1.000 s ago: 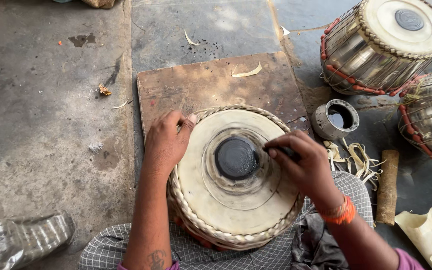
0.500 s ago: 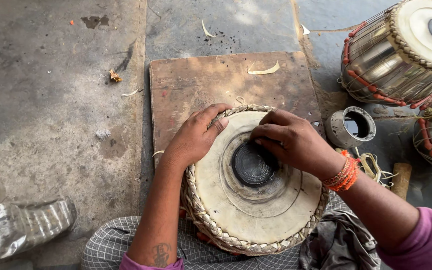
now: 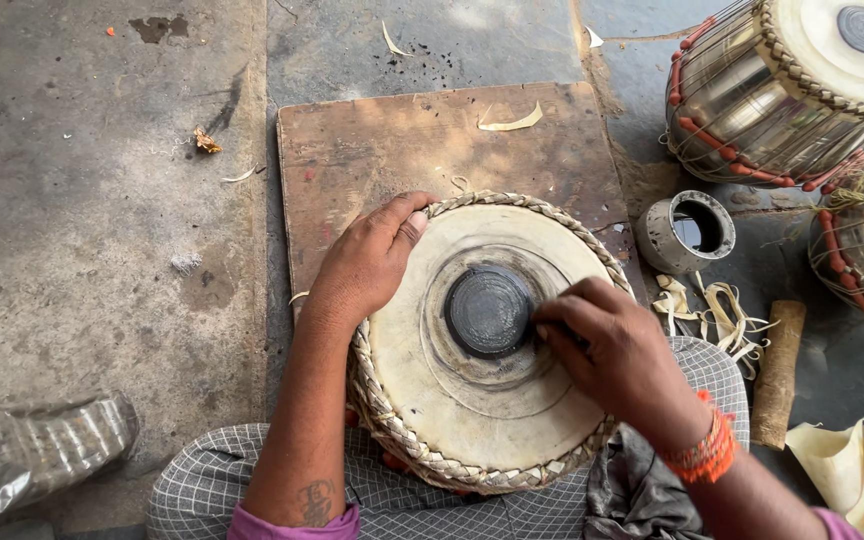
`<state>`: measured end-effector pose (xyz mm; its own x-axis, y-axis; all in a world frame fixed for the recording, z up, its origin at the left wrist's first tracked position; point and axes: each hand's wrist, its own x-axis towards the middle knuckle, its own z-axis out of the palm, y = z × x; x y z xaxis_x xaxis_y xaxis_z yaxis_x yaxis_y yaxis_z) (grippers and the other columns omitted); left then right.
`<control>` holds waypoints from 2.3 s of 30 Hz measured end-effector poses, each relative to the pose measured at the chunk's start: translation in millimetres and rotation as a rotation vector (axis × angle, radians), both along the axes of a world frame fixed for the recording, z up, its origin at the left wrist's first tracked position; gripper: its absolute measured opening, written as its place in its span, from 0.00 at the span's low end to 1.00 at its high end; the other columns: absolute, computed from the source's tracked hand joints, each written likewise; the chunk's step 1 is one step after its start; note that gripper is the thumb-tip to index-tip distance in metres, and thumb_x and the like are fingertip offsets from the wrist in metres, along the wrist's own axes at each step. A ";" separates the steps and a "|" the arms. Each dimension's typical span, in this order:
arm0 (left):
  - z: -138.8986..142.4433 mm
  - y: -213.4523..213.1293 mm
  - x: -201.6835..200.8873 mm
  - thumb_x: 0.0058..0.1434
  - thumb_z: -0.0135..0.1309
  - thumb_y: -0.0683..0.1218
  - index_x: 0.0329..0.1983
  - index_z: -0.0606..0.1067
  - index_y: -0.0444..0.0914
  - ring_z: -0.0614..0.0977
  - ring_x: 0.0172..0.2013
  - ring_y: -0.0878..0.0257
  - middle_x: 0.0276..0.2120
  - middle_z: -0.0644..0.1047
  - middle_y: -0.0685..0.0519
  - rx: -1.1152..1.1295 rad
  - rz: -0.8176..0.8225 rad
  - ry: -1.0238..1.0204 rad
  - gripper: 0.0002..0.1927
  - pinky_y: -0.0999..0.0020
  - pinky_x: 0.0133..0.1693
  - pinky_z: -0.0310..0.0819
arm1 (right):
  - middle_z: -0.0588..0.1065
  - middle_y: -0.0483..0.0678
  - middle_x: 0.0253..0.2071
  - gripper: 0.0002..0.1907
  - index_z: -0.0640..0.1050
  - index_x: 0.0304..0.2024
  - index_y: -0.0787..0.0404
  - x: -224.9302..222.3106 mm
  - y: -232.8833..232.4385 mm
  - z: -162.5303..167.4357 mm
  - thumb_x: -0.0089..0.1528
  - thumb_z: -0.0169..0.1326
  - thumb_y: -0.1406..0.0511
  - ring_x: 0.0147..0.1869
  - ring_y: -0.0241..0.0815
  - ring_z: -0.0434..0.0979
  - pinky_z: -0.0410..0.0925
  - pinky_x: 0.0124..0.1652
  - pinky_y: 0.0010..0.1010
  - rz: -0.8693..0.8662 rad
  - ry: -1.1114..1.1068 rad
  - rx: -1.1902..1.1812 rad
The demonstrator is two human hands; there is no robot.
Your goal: The person sits on the floor and rubs black paste onto the center of a drum head, spreading it in circular motions with their fingers. They briefly wipe the drum head with a cloth, then continue working the paste into the surface.
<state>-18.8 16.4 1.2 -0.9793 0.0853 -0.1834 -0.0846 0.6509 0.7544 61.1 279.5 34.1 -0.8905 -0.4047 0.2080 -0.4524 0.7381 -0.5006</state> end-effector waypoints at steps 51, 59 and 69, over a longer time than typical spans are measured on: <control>-17.9 2.1 7.9 0.69 0.48 0.57 0.60 0.76 0.49 0.80 0.55 0.49 0.52 0.79 0.45 0.086 0.066 0.206 0.19 0.54 0.55 0.73 | 0.77 0.49 0.38 0.09 0.83 0.41 0.56 23.4 -0.9 -1.3 0.57 0.62 0.66 0.38 0.47 0.81 0.74 0.36 0.37 -0.005 -0.025 -0.031; -21.3 -7.5 11.1 0.70 0.51 0.61 0.56 0.73 0.44 0.80 0.57 0.51 0.54 0.79 0.49 -0.040 0.109 0.319 0.21 0.52 0.56 0.73 | 0.79 0.46 0.39 0.07 0.83 0.41 0.60 -22.3 9.8 -1.3 0.59 0.63 0.68 0.41 0.40 0.83 0.74 0.42 0.31 0.012 -0.058 -0.233; -21.7 -7.6 0.2 0.68 0.47 0.60 0.64 0.73 0.45 0.80 0.60 0.53 0.59 0.78 0.47 0.295 -0.096 0.096 0.25 0.58 0.59 0.72 | 0.77 0.47 0.39 0.09 0.82 0.42 0.58 -67.5 -24.3 14.6 0.59 0.63 0.67 0.40 0.46 0.80 0.73 0.39 0.36 0.456 0.011 -0.025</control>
